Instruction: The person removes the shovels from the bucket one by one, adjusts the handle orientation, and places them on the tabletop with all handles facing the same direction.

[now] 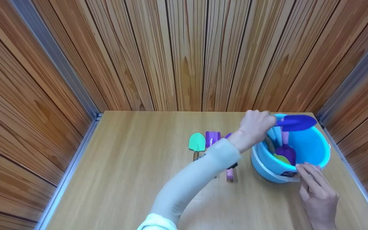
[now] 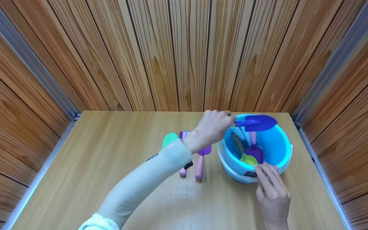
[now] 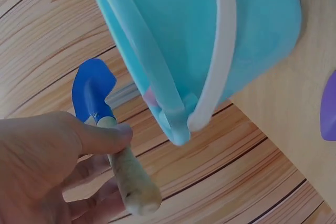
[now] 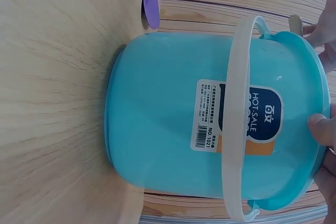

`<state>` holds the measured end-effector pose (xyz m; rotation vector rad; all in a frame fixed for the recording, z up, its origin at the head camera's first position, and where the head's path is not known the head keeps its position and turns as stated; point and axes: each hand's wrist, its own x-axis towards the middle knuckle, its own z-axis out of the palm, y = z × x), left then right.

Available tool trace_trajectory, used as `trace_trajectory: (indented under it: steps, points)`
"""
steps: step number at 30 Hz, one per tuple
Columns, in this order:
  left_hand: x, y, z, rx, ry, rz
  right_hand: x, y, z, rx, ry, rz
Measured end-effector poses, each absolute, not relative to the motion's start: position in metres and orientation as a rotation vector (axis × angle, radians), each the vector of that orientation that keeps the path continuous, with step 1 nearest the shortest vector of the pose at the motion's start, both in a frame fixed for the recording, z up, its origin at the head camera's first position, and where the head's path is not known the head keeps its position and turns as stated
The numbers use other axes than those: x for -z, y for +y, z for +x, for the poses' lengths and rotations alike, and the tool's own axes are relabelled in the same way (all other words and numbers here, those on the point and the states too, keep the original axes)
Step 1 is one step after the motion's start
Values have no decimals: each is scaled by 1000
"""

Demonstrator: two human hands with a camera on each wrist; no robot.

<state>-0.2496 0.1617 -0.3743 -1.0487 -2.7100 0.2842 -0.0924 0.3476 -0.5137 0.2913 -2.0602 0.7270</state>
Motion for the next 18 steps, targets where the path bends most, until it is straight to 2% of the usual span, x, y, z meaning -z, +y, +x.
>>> trace_trajectory:
  steps: [18]
  points:
    - [394, 77, -253, 844, -2870, -920, 516, 348, -87, -726, -2105, 251]
